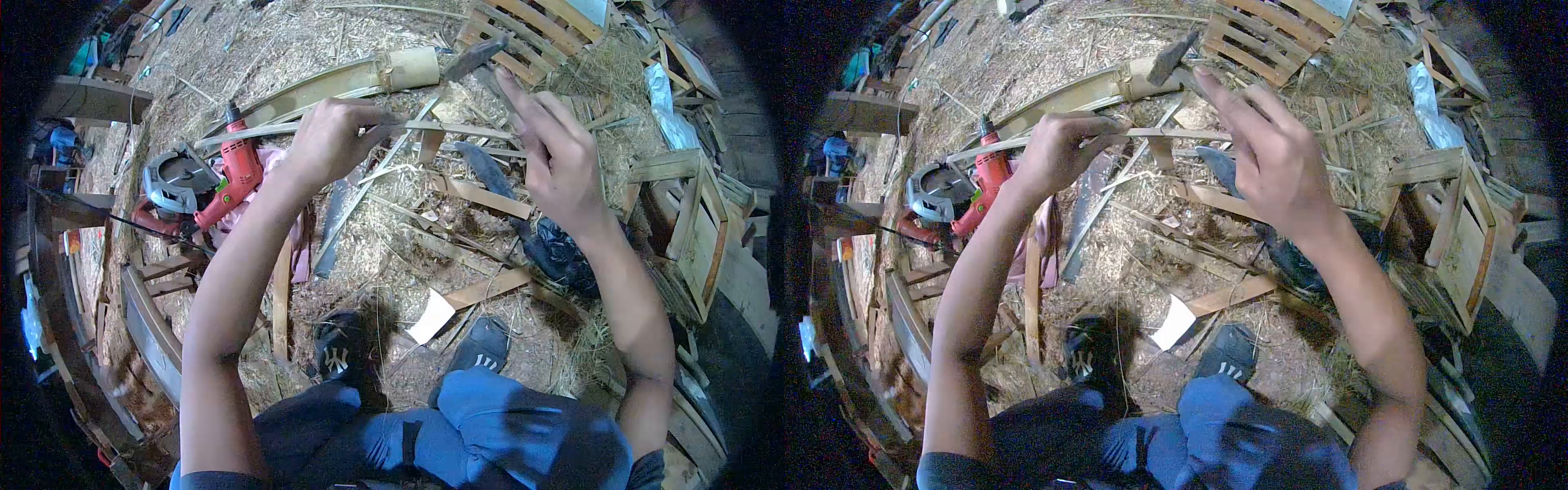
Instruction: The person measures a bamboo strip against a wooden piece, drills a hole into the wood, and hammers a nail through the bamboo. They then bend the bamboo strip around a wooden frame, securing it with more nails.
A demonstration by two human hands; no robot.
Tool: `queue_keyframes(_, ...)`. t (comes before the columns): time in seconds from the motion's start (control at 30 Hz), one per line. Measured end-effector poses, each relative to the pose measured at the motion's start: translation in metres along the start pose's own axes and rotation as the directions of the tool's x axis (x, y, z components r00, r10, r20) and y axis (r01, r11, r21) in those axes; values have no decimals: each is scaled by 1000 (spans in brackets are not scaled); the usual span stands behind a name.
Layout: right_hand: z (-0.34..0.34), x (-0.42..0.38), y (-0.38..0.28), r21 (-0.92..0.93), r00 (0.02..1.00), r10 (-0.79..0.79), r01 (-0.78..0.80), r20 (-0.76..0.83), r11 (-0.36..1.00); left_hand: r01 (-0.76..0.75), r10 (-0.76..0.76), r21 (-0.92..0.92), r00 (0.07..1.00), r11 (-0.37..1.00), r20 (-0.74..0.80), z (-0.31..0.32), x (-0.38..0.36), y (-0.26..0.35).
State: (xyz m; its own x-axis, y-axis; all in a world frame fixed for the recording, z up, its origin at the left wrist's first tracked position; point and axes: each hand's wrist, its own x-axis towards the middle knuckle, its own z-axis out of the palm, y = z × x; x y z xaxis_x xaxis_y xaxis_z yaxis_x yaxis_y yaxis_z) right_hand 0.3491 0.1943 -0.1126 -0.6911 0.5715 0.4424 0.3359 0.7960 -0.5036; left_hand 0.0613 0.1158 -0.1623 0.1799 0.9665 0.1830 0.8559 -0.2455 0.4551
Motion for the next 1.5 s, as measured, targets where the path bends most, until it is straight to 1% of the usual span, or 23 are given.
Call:
queue_keyframes(0.03, 3, -2, 0, 0, 1000, 0, 0, 0, 1000, 4, -4, 7, 1000, 1000, 2, -1, 0, 1)
queue_keyframes(0.1, 11, -11, -1, -168, 985, -11, 40, 170, 985, 14, -14, -7, 1000, 1000, 14, -5, 1, 5)
queue_keyframes(0.23, 9, -10, 4, -139, 986, 1, 22, 165, 990, 17, -17, -18, 1000, 1000, -1, -3, 0, 4)
queue_keyframes(0.3, 5, -5, 4, -14, 998, 13, -12, 65, 1000, 5, -5, -7, 1000, 1000, -7, -4, -1, 3)
queue_keyframes(0.43, 14, -10, 3, 2, 996, -63, 63, -56, 998, 4, -5, -12, 1000, 1000, -25, -2, -2, 2)
queue_keyframes(0.5, 16, -15, 0, -118, 981, 32, -9, 192, 993, 7, -7, -18, 1000, 1000, -12, -5, -1, 4)
queue_keyframes(0.57, 12, -11, 2, -99, 979, 29, -9, 200, 995, 12, -12, -27, 1000, 1000, 4, -4, -1, 3)
queue_keyframes(0.63, 10, -6, 3, 12, 997, 18, -19, 71, 1000, -10, 10, 0, 1000, 1000, -17, -1, -2, 0)
queue_keyframes(0.67, 8, -3, 1, 13, 997, 20, -21, 73, 1000, -8, 8, -1, 1000, 1000, -15, 0, -3, 0)
queue_keyframes(0.73, 4, 1, -4, 55, 998, 23, -20, -56, 998, 8, -8, -1, 1000, 1000, -4, -1, -3, 1)
queue_keyframes(0.77, 7, -2, -3, 55, 998, 23, -19, -57, 998, 8, -8, 0, 1000, 1000, -4, -1, -3, 1)
queue_keyframes(0.83, 14, -13, 1, -163, 980, 16, 17, 198, 987, -31, 31, 6, 999, 999, -27, -1, -3, 1)
queue_keyframes(0.97, 8, -7, 5, -31, 988, 9, -5, 157, 1000, -20, 20, -22, 999, 1000, -36, -1, -4, 2)
queue_keyframes(1.03, 2, 1, -3, 103, 999, 47, -47, -4, 994, 2, -2, -27, 1000, 1000, -20, -1, -5, 3)
queue_keyframes(1.07, 6, 0, 0, 104, 999, 48, -47, -1, 993, 4, -5, -28, 1000, 1000, -19, 0, -5, 2)
queue_keyframes(1.13, 21, -4, 10, -4, 960, -215, 218, -181, 976, 2, -3, -30, 1000, 1000, -27, 2, -4, -1)
queue_keyframes(1.17, 22, -9, 9, -5, 959, -215, 218, -183, 976, -1, 0, -29, 1000, 1000, -27, 2, -4, -1)
queue_keyframes(1.2, 23, -15, 5, -41, 995, -101, 101, -8, 994, -12, 11, -27, 999, 1000, -35, 1, -3, -1)
queue_keyframes(1.23, 22, -18, 3, -96, 986, 26, -11, 162, 995, -23, 22, -24, 999, 999, -43, 1, -2, -1)
queue_keyframes(1.37, 11, -6, 2, 29, 999, -8, 7, 44, 1000, -39, 38, -24, 998, 999, -45, -2, -4, 4)
queue_keyframes(1.43, 3, 1, -4, -6, 991, -39, 38, -126, 999, -29, 28, -13, 999, 1000, -29, 0, -4, 2)
queue_keyframes(1.47, 7, -3, -3, -7, 991, -40, 40, -126, 999, -29, 29, -13, 999, 999, -31, 0, -3, 1)
queue_keyframes(1.5, 15, -11, -1, -25, 998, -26, 24, -49, 999, -21, 19, -32, 999, 999, -35, 0, -3, 1)
